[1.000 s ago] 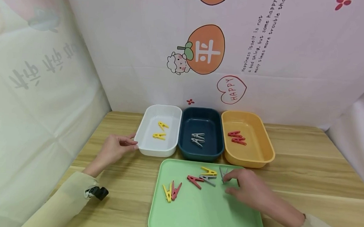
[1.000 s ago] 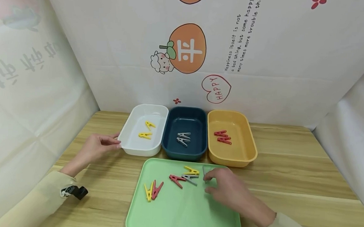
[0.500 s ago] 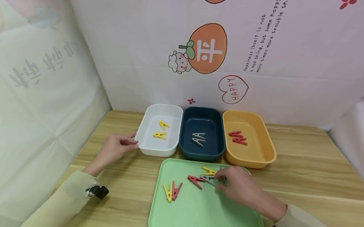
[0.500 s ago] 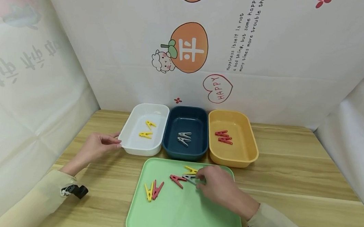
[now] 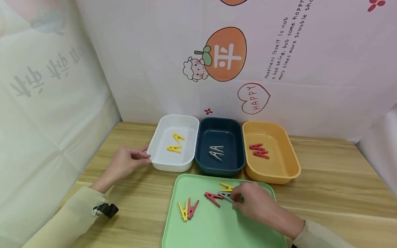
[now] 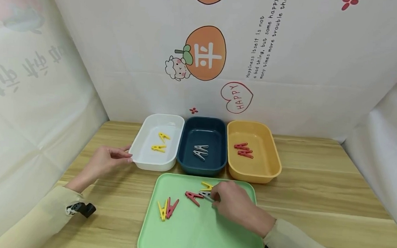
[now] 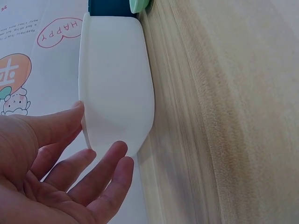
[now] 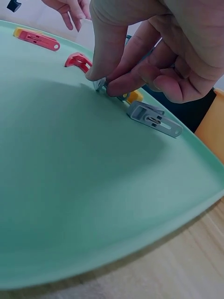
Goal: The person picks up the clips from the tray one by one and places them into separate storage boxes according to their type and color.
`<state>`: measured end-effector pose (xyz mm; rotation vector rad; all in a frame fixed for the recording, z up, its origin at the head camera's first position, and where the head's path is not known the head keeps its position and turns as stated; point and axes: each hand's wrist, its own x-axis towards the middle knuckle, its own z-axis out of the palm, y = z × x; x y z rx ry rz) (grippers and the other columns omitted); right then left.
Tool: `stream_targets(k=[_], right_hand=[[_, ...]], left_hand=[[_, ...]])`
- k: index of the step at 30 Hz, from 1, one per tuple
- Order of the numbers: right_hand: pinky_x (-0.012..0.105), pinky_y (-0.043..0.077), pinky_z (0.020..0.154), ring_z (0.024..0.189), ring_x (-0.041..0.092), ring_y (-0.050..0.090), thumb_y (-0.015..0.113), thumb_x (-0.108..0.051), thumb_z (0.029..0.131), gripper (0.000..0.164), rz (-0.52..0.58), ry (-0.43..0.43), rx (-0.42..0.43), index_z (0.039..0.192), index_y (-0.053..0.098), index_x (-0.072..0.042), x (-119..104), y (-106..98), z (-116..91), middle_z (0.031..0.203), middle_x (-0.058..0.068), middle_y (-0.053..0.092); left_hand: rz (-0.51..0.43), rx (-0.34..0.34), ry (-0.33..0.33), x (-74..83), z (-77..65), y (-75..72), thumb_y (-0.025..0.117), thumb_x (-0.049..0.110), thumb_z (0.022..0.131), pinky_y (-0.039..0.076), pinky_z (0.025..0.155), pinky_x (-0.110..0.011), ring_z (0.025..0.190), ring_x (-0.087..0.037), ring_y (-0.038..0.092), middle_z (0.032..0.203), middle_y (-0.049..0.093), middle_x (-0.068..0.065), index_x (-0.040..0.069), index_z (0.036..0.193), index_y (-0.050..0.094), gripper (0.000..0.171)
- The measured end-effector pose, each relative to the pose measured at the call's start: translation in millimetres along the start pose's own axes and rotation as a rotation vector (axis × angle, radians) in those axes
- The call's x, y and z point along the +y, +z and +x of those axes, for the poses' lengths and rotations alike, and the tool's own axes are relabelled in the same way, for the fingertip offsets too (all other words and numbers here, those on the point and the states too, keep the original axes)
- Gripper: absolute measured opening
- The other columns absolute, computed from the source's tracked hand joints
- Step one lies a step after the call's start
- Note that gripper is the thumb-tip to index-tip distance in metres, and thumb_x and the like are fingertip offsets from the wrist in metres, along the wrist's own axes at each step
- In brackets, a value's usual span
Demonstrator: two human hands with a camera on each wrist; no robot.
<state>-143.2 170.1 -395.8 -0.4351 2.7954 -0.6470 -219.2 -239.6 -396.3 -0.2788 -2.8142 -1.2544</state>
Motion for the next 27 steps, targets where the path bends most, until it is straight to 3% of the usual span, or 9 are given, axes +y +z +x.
stream_targets(k=[12,22,27], right_hand=[[0.035,0.054,0.075,0.075,0.012,0.054,0.091,-0.003,0.081,0.020,-0.009,0.009,0.008,0.084,0.082,-0.021,3,2,-6,0.078,-0.012,0.065],[0.031,0.055,0.071,0.073,0.010,0.056,0.091,-0.002,0.079,0.022,0.014,0.000,-0.012,0.082,0.080,-0.021,11,3,-28,0.077,-0.014,0.067],[0.042,0.058,0.085,0.090,0.014,0.063,0.094,-0.011,0.078,0.021,-0.046,-0.045,0.103,0.093,0.082,-0.020,12,1,-37,0.094,-0.010,0.071]], left_hand=[[0.000,-0.011,-0.003,1.9,1.9,1.2,0.084,0.012,0.091,0.056,0.072,-0.027,0.115,-0.040,0.070,0.138,0.065,-0.015,0.005,0.096,0.083,0.008],[0.002,-0.020,-0.009,2.0,2.2,0.1,0.084,0.012,0.092,0.056,0.073,-0.027,0.119,-0.041,0.067,0.138,0.065,-0.016,0.005,0.095,0.082,0.008],[-0.015,-0.023,-0.016,2.5,1.7,-0.5,0.083,0.012,0.092,0.057,0.071,-0.026,0.116,-0.040,0.069,0.139,0.064,-0.016,0.004,0.098,0.082,0.010]])
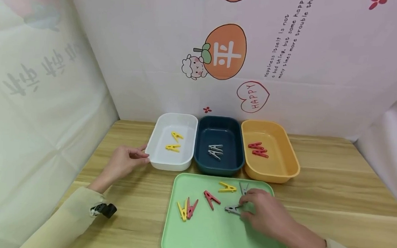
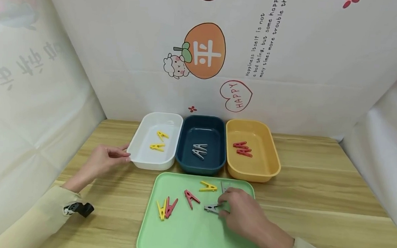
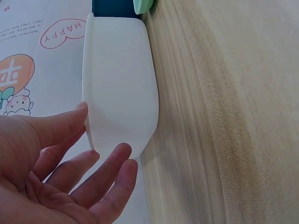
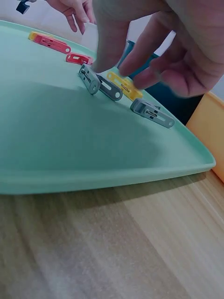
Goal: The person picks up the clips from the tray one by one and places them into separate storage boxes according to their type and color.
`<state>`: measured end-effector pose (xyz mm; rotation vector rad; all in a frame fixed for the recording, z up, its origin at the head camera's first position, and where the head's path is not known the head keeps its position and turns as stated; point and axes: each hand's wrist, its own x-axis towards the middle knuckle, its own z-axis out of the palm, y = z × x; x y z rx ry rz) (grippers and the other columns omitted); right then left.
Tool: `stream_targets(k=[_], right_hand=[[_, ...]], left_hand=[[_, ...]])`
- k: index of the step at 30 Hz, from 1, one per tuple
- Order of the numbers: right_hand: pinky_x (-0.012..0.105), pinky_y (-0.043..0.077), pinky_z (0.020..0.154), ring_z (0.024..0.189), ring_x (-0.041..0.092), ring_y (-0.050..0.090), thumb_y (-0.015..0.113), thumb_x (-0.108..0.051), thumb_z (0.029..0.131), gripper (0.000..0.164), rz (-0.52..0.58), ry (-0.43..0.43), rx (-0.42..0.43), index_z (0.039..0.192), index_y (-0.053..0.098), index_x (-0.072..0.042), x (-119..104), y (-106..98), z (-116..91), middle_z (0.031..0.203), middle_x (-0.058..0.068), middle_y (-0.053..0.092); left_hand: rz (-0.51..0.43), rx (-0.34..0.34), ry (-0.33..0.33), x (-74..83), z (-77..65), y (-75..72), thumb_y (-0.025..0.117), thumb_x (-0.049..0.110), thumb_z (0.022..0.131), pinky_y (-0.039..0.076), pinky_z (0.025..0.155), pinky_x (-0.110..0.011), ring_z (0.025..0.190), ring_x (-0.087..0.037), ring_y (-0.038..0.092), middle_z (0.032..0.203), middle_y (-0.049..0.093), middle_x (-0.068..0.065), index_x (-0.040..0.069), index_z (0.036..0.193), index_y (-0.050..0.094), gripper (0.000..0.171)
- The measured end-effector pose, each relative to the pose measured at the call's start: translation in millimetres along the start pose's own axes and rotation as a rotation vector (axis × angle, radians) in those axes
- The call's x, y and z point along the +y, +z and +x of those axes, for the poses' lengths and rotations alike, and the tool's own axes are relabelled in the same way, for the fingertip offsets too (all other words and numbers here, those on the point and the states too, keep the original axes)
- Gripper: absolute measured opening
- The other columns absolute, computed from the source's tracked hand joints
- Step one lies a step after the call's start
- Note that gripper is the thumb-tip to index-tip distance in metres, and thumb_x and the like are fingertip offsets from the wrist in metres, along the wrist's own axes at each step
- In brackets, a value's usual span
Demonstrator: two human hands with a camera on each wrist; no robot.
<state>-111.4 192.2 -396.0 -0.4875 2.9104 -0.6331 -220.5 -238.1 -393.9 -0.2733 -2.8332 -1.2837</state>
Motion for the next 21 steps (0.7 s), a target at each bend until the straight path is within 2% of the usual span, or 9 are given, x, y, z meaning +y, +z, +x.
stream_targets(k=[3,6,11,16,21], right_hand=[[0.047,0.057,0.093,0.104,0.019,0.067,0.096,-0.013,0.077,0.032,-0.040,-0.040,0.060,0.106,0.082,-0.016,-0.3,1.6,-1.9,0.109,-0.005,0.072],[0.049,0.056,0.095,0.105,0.020,0.067,0.096,-0.013,0.076,0.039,-0.032,-0.016,0.020,0.112,0.081,-0.014,-0.8,4.1,-0.1,0.112,-0.004,0.073],[0.046,0.057,0.091,0.093,0.014,0.064,0.097,-0.015,0.075,0.034,-0.040,0.031,-0.047,0.105,0.083,-0.016,-1.3,7.4,1.7,0.100,-0.010,0.072],[0.045,0.058,0.087,0.092,0.014,0.064,0.096,-0.016,0.075,0.029,-0.063,0.012,-0.028,0.101,0.083,-0.016,2.1,9.0,-0.9,0.099,-0.009,0.071],[0.047,0.057,0.089,0.092,0.016,0.064,0.096,-0.016,0.076,0.030,-0.052,0.043,-0.064,0.103,0.083,-0.015,6.3,6.6,-5.0,0.102,-0.006,0.073]], left_hand=[[0.003,0.002,-0.003,-0.3,-0.3,0.1,0.084,0.012,0.092,0.056,0.070,-0.026,0.114,-0.040,0.070,0.139,0.064,-0.016,0.004,0.098,0.082,0.010],[0.007,0.000,-0.005,-0.4,0.0,0.9,0.084,0.012,0.092,0.056,0.071,-0.026,0.115,-0.040,0.069,0.139,0.064,-0.016,0.004,0.097,0.082,0.010],[-0.010,-0.017,-0.015,0.6,0.3,0.4,0.084,0.012,0.092,0.055,0.071,-0.024,0.123,-0.042,0.065,0.140,0.064,-0.016,0.005,0.095,0.082,0.007],[-0.016,-0.015,-0.011,2.1,3.0,-1.9,0.083,0.011,0.092,0.055,0.070,-0.024,0.115,-0.041,0.069,0.141,0.063,-0.017,0.005,0.092,0.082,0.006],[-0.010,-0.017,-0.009,3.3,2.6,-3.3,0.084,0.010,0.092,0.056,0.069,-0.023,0.109,-0.039,0.072,0.140,0.063,-0.018,0.005,0.090,0.082,0.006]])
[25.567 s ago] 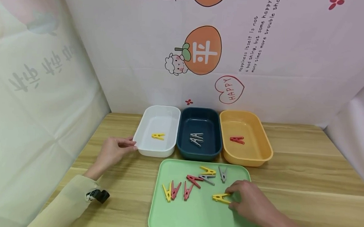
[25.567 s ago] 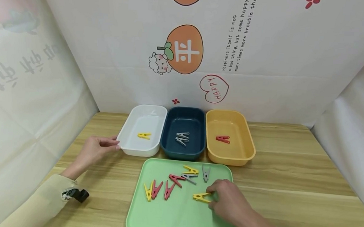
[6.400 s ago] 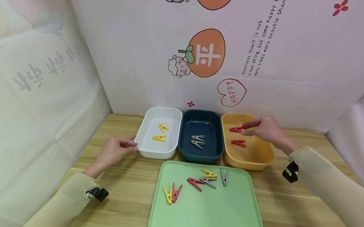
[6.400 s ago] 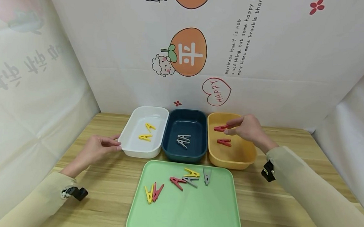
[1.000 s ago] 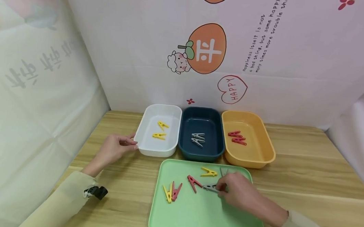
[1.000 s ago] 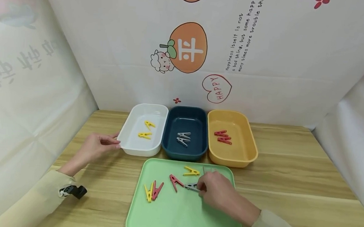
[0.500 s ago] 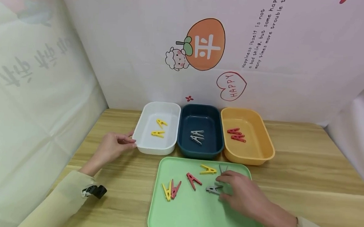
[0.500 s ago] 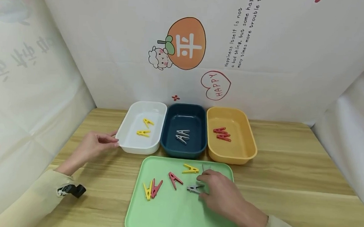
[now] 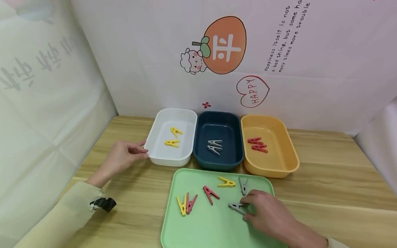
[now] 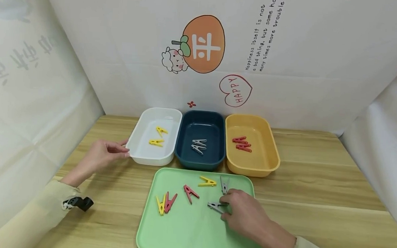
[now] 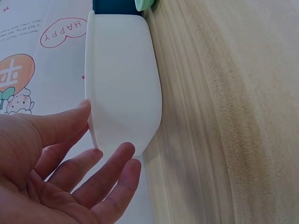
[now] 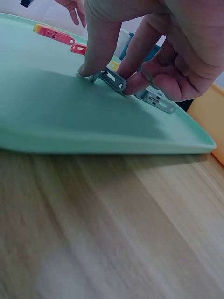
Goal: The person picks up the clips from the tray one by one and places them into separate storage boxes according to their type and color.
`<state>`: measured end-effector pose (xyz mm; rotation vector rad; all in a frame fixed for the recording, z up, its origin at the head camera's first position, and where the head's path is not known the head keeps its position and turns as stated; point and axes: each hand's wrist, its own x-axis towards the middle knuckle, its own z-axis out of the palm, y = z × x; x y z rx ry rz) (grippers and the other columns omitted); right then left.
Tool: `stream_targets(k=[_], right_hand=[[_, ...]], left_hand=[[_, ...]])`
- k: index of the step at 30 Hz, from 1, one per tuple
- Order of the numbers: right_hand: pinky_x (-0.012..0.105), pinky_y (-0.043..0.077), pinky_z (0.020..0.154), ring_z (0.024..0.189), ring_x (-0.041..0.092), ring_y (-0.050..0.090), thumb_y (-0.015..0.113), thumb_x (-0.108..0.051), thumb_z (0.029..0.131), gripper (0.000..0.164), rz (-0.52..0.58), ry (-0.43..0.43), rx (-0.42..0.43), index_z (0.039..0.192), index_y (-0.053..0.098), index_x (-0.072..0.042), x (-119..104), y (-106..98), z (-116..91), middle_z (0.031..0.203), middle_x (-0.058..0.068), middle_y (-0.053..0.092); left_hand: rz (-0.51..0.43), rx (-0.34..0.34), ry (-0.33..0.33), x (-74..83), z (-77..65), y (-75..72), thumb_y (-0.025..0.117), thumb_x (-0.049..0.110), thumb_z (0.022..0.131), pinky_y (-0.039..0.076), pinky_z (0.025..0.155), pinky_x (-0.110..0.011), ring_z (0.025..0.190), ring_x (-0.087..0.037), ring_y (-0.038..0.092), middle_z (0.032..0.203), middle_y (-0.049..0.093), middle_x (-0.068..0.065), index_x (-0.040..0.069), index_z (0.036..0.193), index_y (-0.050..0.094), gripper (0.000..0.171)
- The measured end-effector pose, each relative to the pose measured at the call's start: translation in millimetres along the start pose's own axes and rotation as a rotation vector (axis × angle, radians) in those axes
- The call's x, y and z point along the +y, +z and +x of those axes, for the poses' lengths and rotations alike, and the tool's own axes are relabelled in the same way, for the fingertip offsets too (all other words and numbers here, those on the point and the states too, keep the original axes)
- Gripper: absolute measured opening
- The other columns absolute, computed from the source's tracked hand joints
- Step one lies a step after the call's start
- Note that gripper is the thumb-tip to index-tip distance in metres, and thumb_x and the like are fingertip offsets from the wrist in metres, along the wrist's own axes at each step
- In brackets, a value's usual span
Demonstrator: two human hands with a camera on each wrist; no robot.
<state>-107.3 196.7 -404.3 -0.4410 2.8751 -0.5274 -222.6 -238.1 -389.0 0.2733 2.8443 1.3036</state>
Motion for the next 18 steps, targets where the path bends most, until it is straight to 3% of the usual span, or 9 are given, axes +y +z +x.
stream_targets(k=[5,13,18], right_hand=[[0.048,0.057,0.092,0.096,0.017,0.065,0.096,-0.018,0.077,0.030,0.016,0.021,-0.015,0.104,0.084,-0.017,2.8,-2.1,-1.7,0.105,-0.006,0.073],[0.047,0.057,0.092,0.099,0.016,0.064,0.095,-0.018,0.077,0.030,0.037,-0.090,0.007,0.104,0.083,-0.018,3.3,-1.5,-2.0,0.107,-0.008,0.072],[0.049,0.056,0.094,0.103,0.019,0.065,0.096,-0.018,0.077,0.030,0.018,-0.097,0.035,0.104,0.083,-0.015,6.2,0.4,-2.6,0.107,-0.006,0.073]], left_hand=[[0.002,-0.005,-0.002,1.2,-1.0,0.0,0.083,0.009,0.092,0.057,0.068,-0.025,0.111,-0.039,0.071,0.140,0.063,-0.018,0.005,0.090,0.082,0.004],[0.006,-0.004,-0.009,1.0,-1.2,0.1,0.083,0.010,0.093,0.058,0.070,-0.027,0.109,-0.038,0.072,0.141,0.063,-0.017,0.005,0.091,0.082,0.006],[0.015,0.001,-0.010,0.2,-1.2,0.8,0.082,0.010,0.093,0.056,0.069,-0.025,0.107,-0.038,0.072,0.140,0.063,-0.017,0.005,0.091,0.082,0.006]])
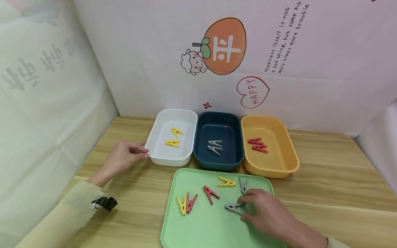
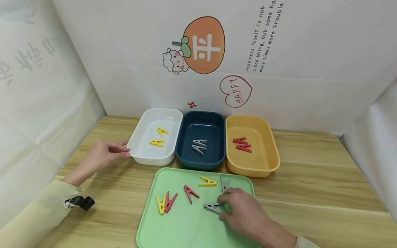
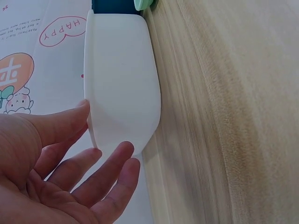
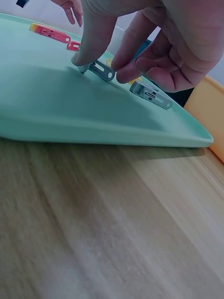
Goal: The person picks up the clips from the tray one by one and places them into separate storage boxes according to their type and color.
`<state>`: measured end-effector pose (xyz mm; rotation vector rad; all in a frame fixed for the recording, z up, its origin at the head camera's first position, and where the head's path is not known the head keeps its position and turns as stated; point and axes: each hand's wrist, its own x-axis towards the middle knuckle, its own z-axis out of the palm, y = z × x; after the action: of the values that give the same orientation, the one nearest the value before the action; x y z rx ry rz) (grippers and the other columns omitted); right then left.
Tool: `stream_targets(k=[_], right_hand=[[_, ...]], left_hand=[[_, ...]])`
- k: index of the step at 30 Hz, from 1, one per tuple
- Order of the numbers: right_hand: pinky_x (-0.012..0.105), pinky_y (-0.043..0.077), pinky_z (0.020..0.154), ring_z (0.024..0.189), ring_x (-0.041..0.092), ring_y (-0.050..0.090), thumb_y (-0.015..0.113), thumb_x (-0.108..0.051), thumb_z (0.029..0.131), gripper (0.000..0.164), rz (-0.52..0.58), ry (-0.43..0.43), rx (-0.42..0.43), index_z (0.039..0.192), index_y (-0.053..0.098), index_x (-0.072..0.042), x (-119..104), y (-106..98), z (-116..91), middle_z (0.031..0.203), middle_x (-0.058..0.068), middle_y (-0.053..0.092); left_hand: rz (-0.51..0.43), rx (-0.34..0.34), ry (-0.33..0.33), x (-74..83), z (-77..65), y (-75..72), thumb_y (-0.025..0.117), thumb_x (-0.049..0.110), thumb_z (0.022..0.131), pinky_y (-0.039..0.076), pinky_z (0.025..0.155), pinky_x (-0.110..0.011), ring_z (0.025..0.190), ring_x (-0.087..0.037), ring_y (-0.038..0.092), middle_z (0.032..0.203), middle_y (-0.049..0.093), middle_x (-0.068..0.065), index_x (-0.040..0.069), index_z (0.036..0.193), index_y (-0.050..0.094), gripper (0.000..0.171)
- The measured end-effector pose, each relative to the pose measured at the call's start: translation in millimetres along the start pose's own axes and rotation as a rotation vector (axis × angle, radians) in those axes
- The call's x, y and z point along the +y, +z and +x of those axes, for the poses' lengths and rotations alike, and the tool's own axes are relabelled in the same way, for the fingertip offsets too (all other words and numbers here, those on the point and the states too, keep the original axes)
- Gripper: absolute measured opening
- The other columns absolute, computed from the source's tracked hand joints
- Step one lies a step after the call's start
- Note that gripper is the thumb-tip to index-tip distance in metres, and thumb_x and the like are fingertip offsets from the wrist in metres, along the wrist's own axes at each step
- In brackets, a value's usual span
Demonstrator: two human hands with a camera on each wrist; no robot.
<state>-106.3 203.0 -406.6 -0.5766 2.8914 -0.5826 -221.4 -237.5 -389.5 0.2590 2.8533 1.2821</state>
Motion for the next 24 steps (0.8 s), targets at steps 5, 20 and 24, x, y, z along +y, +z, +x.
stream_targets(k=[5,20,24], right_hand=[[0.049,0.057,0.092,0.099,0.018,0.065,0.096,-0.018,0.076,0.028,0.013,0.053,-0.022,0.101,0.084,-0.017,4,-1,1,0.105,-0.006,0.073],[0.048,0.057,0.091,0.096,0.017,0.063,0.097,-0.017,0.075,0.031,0.016,0.108,-0.045,0.103,0.084,-0.017,9,-5,-2,0.105,-0.005,0.073],[0.048,0.057,0.091,0.097,0.017,0.063,0.097,-0.018,0.074,0.033,0.024,0.105,-0.039,0.103,0.084,-0.016,11,-4,-4,0.106,-0.004,0.073]], left_hand=[[0.002,0.006,-0.001,-1.2,-0.1,0.3,0.083,0.010,0.093,0.056,0.068,-0.025,0.103,-0.036,0.073,0.140,0.064,-0.016,0.005,0.090,0.081,0.006],[-0.014,0.011,0.012,-0.2,0.3,0.4,0.083,0.007,0.092,0.057,0.069,-0.023,0.111,-0.040,0.071,0.139,0.064,-0.018,0.004,0.093,0.082,0.003],[-0.013,0.008,0.009,0.0,0.1,0.3,0.083,0.008,0.092,0.057,0.069,-0.024,0.111,-0.040,0.071,0.139,0.064,-0.018,0.004,0.093,0.082,0.004]])
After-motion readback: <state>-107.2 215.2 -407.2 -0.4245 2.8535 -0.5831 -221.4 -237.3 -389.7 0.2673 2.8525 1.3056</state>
